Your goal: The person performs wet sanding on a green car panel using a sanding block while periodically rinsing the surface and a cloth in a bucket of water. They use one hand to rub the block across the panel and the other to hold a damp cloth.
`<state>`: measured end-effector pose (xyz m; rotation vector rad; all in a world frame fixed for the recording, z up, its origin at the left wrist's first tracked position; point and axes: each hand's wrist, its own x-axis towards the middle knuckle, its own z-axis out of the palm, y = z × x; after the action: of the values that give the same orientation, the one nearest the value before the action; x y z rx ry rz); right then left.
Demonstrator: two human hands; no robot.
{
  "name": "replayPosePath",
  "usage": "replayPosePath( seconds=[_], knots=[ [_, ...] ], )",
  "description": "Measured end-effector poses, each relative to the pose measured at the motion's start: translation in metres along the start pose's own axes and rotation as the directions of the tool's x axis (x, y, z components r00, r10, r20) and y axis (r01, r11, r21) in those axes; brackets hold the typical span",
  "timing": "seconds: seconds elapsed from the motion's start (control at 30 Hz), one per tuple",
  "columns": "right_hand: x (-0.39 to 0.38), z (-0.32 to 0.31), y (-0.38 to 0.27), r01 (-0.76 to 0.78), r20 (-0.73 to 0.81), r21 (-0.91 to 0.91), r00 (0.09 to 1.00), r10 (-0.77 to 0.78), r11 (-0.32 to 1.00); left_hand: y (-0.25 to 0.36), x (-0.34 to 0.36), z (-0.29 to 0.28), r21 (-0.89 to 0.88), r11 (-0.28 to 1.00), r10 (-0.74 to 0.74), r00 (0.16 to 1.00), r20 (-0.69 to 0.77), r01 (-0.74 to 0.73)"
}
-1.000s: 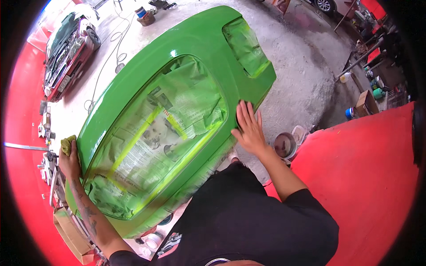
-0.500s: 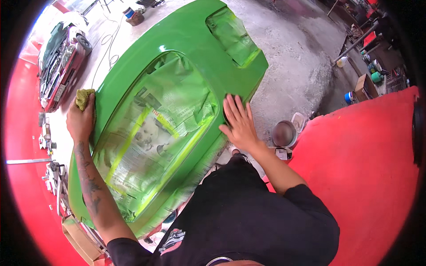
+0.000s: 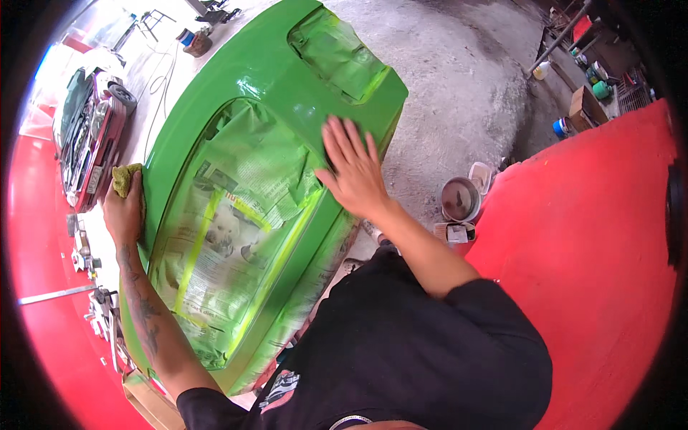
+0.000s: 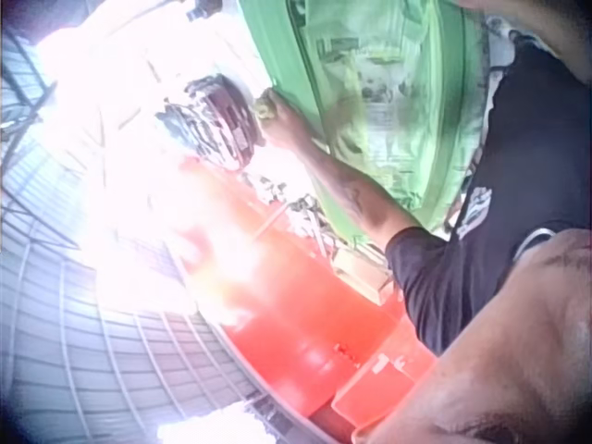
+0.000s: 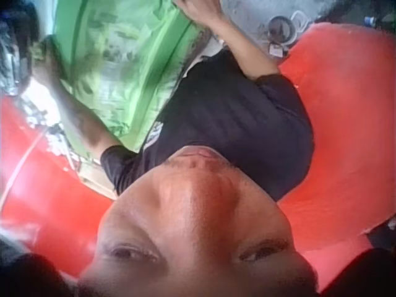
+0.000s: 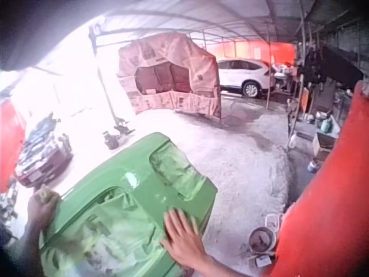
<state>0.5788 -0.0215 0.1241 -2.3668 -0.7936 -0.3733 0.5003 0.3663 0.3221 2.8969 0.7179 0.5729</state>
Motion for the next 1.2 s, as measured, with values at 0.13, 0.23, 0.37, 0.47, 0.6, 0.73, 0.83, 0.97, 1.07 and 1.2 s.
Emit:
replayPosePath(
  seconds=[0.13, 0.23, 0.37, 0.47, 0.6, 0.73, 0.83, 0.97, 1.07, 1.2],
  knots=[
    [-0.007, -0.001, 0.000, -0.098, 0.020, -0.003, 0.995, 0.098, 0.995, -0.006, 0.001, -0.002, 0.039, 0.999, 0.035, 0.999, -0.018, -0.035],
    [0.072, -0.005, 0.005, -0.045, -0.114, 0.011, 0.992, 0.046, 0.999, 0.003, 0.005, 0.003, -0.105, 0.994, 0.025, 0.999, 0.030, -0.021],
    [0.120, 0.003, -0.018, -0.092, -0.156, 0.032, 0.983, 0.096, 0.995, 0.006, 0.002, 0.000, -0.072, 0.997, 0.008, 1.000, 0.017, -0.007],
    [0.076, 0.003, -0.055, 0.042, -0.040, 0.088, 0.998, -0.038, 0.995, 0.003, -0.001, -0.001, -0.035, 0.999, -0.032, 0.999, 0.013, 0.033],
    [0.112, -0.001, -0.025, -0.056, -0.148, -0.035, 0.988, 0.050, 0.998, 0.003, 0.002, 0.000, -0.058, 0.998, 0.002, 1.000, 0.013, -0.002],
    [0.128, -0.007, -0.040, -0.120, -0.090, -0.116, 0.990, 0.110, 0.986, 0.003, 0.005, 0.001, -0.014, 1.000, -0.019, 1.000, 0.023, 0.019],
    [0.098, -0.001, -0.077, 0.062, 0.023, -0.029, 0.998, -0.061, 0.998, 0.001, 0.000, 0.001, -0.052, 0.998, -0.023, 0.999, 0.027, 0.024],
    [0.145, -0.012, -0.029, -0.092, -0.098, -0.018, 0.991, 0.090, 0.996, 0.004, 0.003, 0.000, -0.056, 0.998, -0.009, 1.000, 0.012, 0.009],
    [0.132, -0.003, -0.044, -0.057, -0.060, -0.050, 0.997, 0.054, 0.997, 0.005, 0.004, -0.001, -0.038, 0.999, -0.004, 1.000, 0.013, 0.005],
    [0.102, 0.011, -0.051, 0.033, -0.062, -0.049, 0.997, -0.036, 0.998, 0.005, 0.000, -0.002, -0.048, 0.998, -0.047, 0.999, 0.004, 0.047]
  ],
)
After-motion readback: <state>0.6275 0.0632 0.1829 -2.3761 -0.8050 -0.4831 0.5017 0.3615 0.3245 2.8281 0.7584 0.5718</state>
